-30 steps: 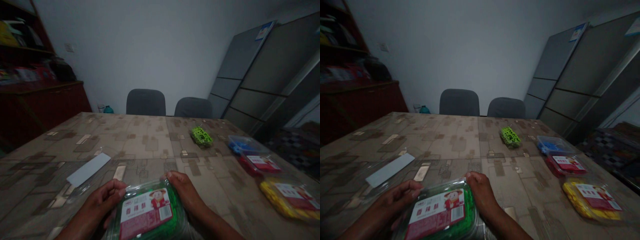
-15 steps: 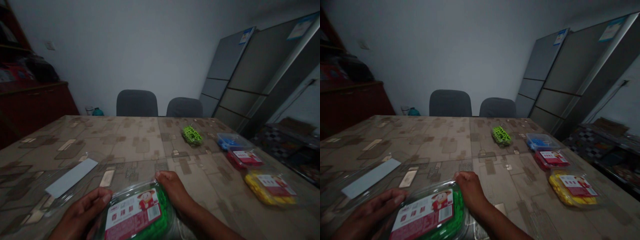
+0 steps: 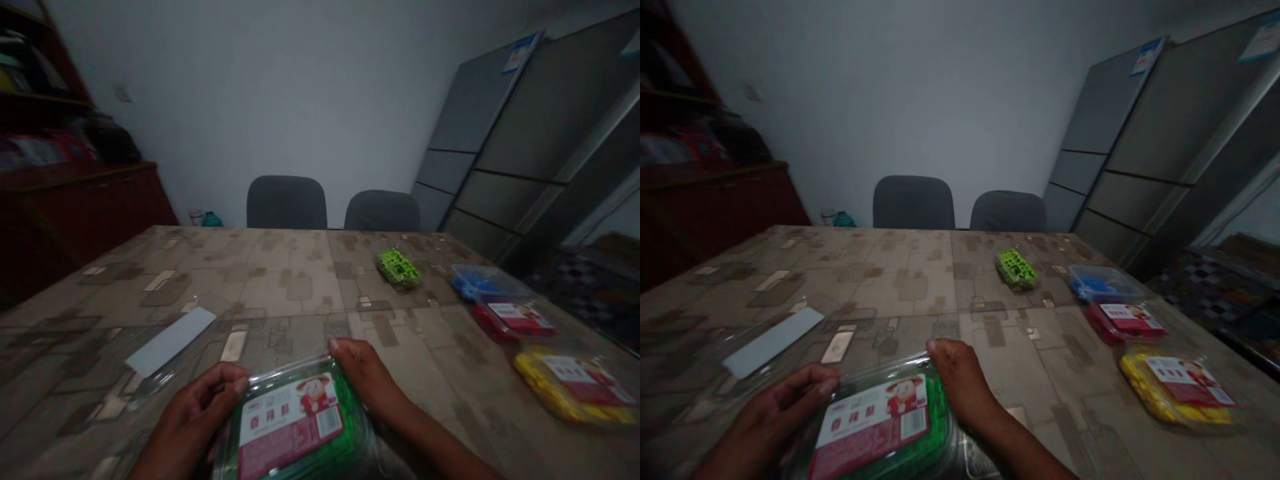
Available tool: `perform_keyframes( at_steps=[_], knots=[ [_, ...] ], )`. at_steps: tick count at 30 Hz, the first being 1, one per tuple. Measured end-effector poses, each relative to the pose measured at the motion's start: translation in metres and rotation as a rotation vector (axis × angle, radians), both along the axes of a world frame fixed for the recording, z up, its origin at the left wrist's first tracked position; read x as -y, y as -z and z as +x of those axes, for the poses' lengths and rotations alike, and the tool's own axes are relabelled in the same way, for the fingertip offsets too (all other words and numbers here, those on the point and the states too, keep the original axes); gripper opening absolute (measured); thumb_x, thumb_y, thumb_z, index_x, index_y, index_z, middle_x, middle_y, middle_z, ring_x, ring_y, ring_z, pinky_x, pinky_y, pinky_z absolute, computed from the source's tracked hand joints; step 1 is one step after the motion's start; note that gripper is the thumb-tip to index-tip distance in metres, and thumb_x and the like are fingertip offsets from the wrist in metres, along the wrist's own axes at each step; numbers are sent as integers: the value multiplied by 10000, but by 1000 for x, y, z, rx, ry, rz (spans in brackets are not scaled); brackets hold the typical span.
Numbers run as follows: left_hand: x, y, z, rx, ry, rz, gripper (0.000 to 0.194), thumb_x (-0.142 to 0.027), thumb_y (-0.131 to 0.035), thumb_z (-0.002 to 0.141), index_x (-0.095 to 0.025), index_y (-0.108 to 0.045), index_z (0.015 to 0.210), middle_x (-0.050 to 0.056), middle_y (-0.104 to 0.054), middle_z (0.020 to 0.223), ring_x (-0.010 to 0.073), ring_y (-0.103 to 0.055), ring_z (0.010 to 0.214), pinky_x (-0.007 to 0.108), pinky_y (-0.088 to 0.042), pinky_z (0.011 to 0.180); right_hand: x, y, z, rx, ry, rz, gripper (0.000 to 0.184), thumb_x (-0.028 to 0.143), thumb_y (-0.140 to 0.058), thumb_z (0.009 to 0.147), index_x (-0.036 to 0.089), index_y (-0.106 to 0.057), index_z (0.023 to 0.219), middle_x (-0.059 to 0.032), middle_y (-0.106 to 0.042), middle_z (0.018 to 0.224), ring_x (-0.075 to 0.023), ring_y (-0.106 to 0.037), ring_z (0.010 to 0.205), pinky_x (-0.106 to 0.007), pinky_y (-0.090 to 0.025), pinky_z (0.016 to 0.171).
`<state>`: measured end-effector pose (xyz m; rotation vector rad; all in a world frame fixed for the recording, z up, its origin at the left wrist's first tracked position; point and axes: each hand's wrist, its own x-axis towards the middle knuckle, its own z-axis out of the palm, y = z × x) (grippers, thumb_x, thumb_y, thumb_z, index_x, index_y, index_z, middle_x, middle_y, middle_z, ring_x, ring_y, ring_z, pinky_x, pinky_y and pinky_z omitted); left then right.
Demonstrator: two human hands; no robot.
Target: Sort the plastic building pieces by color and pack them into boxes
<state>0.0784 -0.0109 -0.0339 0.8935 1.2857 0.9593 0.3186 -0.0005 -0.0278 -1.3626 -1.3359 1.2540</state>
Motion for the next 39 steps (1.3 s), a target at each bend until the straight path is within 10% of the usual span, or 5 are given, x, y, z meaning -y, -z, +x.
perform_keyframes(
  at_steps=[7, 15, 39],
  knots=[
    [-1, 3, 0, 90, 36, 58, 419, -547, -797, 762, -160, -641, 736, -77, -467, 519, 48, -298, 421, 147, -192, 405, 1, 0, -1, -77, -26, -67, 584, 779, -536, 790, 225, -446, 632, 41, -440, 576, -128, -395, 531, -253, -322, 511],
    [2, 9, 1, 118, 30, 90, 383, -526, -789, 777, -174, -640, 804, -15, -621, 675, 135, -564, 574, 198, -396, 498, 6, -5, -3, -117, 7, -104, 575, 765, -576, 788, 204, -535, 673, 11, -554, 600, -147, -475, 553, -263, -371, 532],
    [5, 11, 0, 113, 77, 144, 322, -485, -744, 835, -190, -614, 837, -29, -585, 696, 133, -522, 618, 206, -405, 535, 5, 5, 3, -19, -5, -62, 548, 736, -532, 852, 207, -502, 712, 37, -459, 623, -130, -434, 556, -245, -339, 504]
  ],
)
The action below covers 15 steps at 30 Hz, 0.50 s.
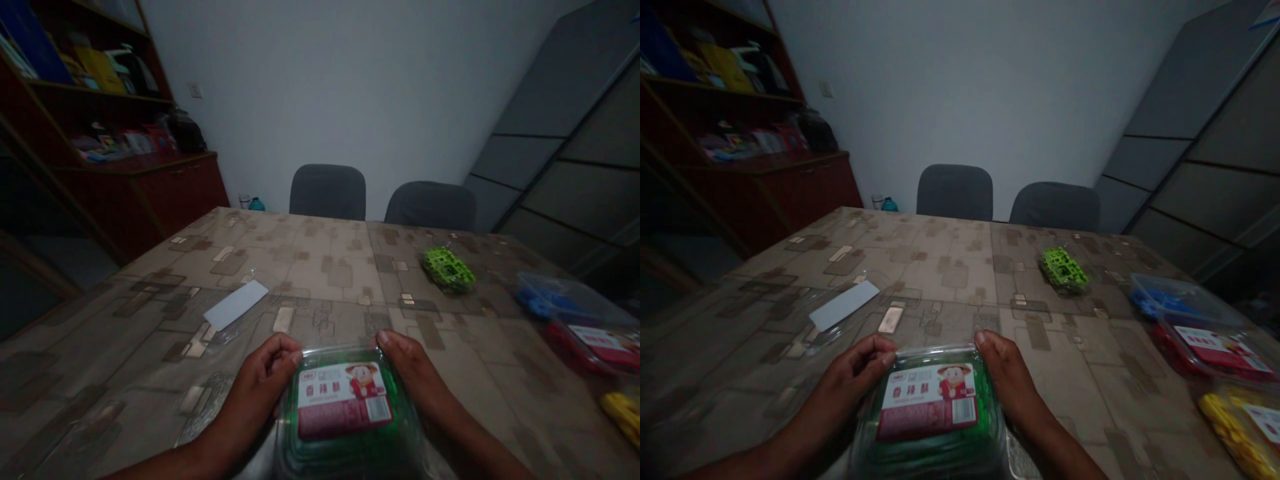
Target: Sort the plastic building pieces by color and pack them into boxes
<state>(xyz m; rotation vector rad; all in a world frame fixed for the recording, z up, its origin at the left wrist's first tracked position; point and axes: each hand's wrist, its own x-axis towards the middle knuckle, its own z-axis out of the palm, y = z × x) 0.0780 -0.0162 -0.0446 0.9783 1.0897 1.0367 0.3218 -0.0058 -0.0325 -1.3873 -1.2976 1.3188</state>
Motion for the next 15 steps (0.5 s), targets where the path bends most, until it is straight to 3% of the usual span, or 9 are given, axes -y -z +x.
perform_keyframes(
  at_steps=[6, 15],
  knots=[
    [3, -1, -2, -127, 38, 81, 293, -492, -660, 908, -201, -626, 896, -29, -566, 720, 150, -515, 664, 220, -398, 572, 2, 2, 1, 3, -4, 65, 540, 713, -554, 856, 192, -552, 715, 33, -477, 640, -133, -444, 574, -244, -346, 513],
    [0, -7, -3, -116, 65, 76, 311, -490, -674, 893, -187, -607, 875, -24, -568, 738, 150, -516, 683, 235, -404, 595, 1, -3, 4, 28, -66, 73, 523, 689, -549, 875, 201, -529, 687, 33, -491, 627, -138, -456, 571, -247, -348, 514]
  ],
)
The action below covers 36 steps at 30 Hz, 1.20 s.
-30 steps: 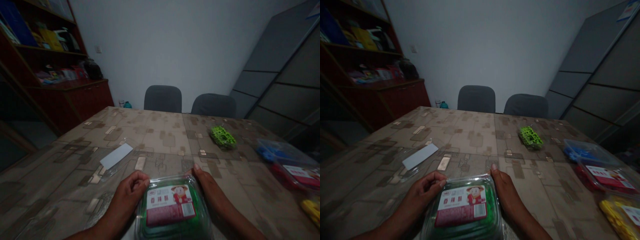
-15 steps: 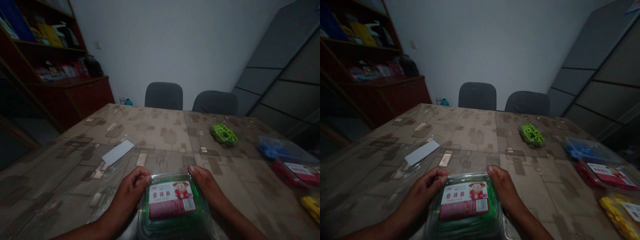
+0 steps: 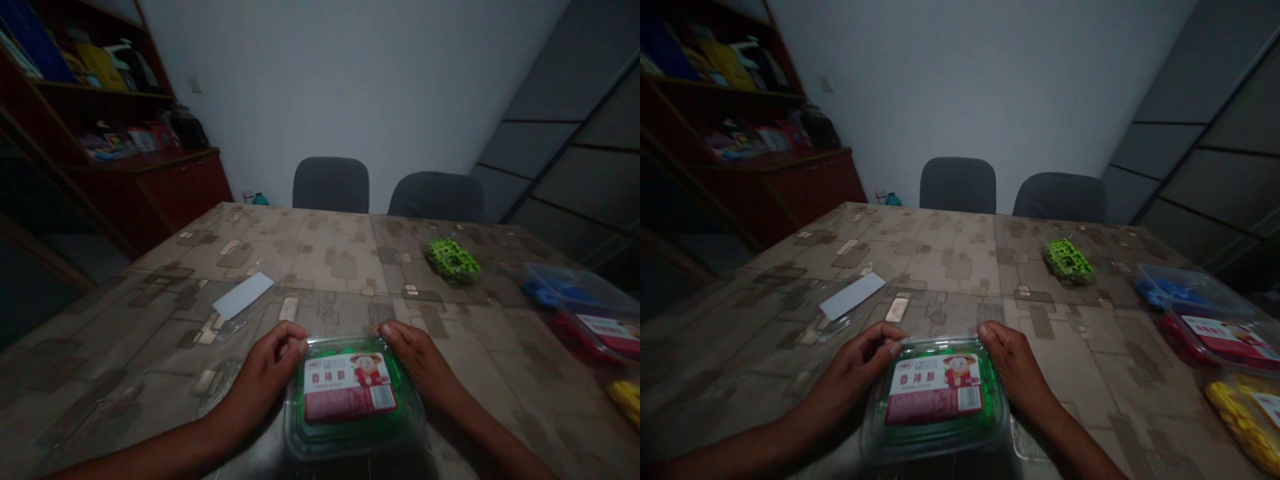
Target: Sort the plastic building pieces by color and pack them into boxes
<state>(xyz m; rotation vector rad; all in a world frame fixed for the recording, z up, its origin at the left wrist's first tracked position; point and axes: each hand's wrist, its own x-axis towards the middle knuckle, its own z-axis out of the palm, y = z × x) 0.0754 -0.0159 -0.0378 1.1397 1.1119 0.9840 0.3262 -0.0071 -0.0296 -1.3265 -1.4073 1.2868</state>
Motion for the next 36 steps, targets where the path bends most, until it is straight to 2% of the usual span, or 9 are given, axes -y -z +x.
perform_keyframes(
  at_steps=[5, 11, 16, 18, 21, 26, 30, 33, 36],
  knots=[
    [1, -3, 3, 86, -62, -44, 299, -439, -752, 825, -178, -611, 863, -25, -585, 724, 138, -521, 664, 230, -409, 587, 3, -3, 0, 76, 40, 10, 521, 690, -545, 860, 206, -522, 670, 18, -515, 640, -153, -477, 588, -258, -373, 527],
    [3, -2, 2, 153, -40, -66, 284, -427, -743, 855, -172, -642, 928, -23, -603, 757, 127, -546, 683, 216, -430, 602, 11, -6, 0, 147, 90, 9, 520, 684, -539, 839, 188, -635, 713, -18, -598, 668, -193, -554, 617, -280, -438, 538],
    [13, -1, -7, 159, -11, -169, 386, -477, -807, 795, -170, -607, 918, -42, -581, 683, 88, -503, 528, 171, -362, 448, 21, -2, -1, 166, 163, -3, 484, 646, -524, 872, 202, -663, 739, -30, -653, 697, -209, -599, 633, -275, -473, 528],
    [20, 0, -9, 221, -7, -188, 429, -414, -889, 709, -178, -586, 901, -34, -614, 704, 92, -544, 548, 168, -397, 472, 26, 0, 1, 196, 125, -5, 490, 644, -501, 901, 206, -680, 775, -34, -675, 722, -216, -624, 655, -272, -494, 545],
    [28, -1, -9, 322, -20, -137, 413, -378, -899, 701, -175, -596, 895, -11, -655, 757, 115, -618, 644, 194, -470, 583, 33, 0, 5, 212, 46, 17, 495, 635, -452, 948, 217, -711, 881, -34, -705, 775, -224, -672, 714, -266, -534, 609],
    [33, -3, -3, 292, -93, -110, 414, -375, -907, 648, -188, -581, 821, -51, -588, 670, 104, -548, 592, 189, -434, 546, 37, -15, 15, 343, -44, 144, 445, 560, -426, 991, 252, -745, 950, -35, -734, 839, -226, -701, 748, -268, -563, 674],
    [38, -2, -1, 227, -121, -97, 378, -351, -880, 626, -196, -576, 787, -65, -538, 633, 105, -486, 574, 195, -391, 523, 35, -30, 17, 550, -74, 408, 366, 460, -458, 988, 276, -772, 945, -63, -753, 903, -245, -725, 827, -288, -583, 689],
    [41, -5, 1, 220, -84, -91, 362, -384, -850, 642, -204, -575, 793, -68, -525, 617, 110, -465, 561, 204, -368, 513, 32, -36, 4, 633, -33, 608, 312, 391, -467, 985, 278, -752, 1041, -71, -754, 952, -244, -722, 858, -320, -582, 713],
    [43, -10, 2, 202, -60, -106, 382, -410, -855, 644, -201, -569, 787, -65, -515, 624, 114, -455, 577, 218, -367, 533, 27, -38, -17, 659, -136, 593, 282, 402, -490, 990, 275, -734, 932, -47, -724, 842, -231, -689, 771, -344, -551, 685]
  ],
)
